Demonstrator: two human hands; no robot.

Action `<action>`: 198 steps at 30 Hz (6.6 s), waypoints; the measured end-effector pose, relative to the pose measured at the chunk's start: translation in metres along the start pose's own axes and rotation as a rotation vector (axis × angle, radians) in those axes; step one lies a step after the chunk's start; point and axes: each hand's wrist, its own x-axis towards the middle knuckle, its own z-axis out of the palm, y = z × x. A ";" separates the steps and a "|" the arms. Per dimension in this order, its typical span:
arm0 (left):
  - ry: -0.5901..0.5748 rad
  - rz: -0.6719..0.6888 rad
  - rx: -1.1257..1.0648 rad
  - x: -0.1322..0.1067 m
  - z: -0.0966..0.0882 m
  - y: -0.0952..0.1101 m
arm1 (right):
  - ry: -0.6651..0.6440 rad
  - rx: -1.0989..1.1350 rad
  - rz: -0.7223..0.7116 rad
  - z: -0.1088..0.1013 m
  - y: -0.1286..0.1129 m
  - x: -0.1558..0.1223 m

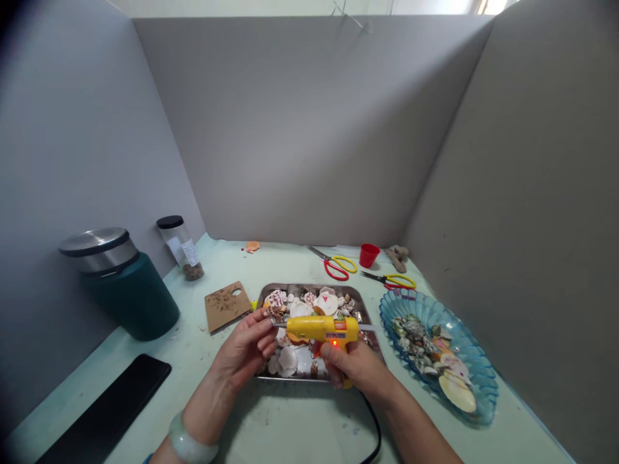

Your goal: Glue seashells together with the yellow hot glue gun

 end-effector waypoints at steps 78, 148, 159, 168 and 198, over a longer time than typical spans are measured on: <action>-0.053 0.049 -0.010 -0.001 0.003 0.001 | -0.068 -1.177 -0.232 0.022 -0.072 0.040; -0.077 -0.003 0.135 -0.001 0.005 -0.012 | 0.240 -0.763 -0.947 0.042 -0.040 0.010; -0.072 0.008 0.163 -0.001 0.006 -0.014 | 0.240 -0.810 -0.952 0.041 -0.039 0.009; -0.071 0.005 0.169 -0.001 0.005 -0.014 | 0.227 -0.854 -0.963 0.040 -0.038 0.010; -0.036 0.066 0.199 -0.006 0.016 -0.018 | 0.315 -0.517 -0.657 0.051 -0.041 0.008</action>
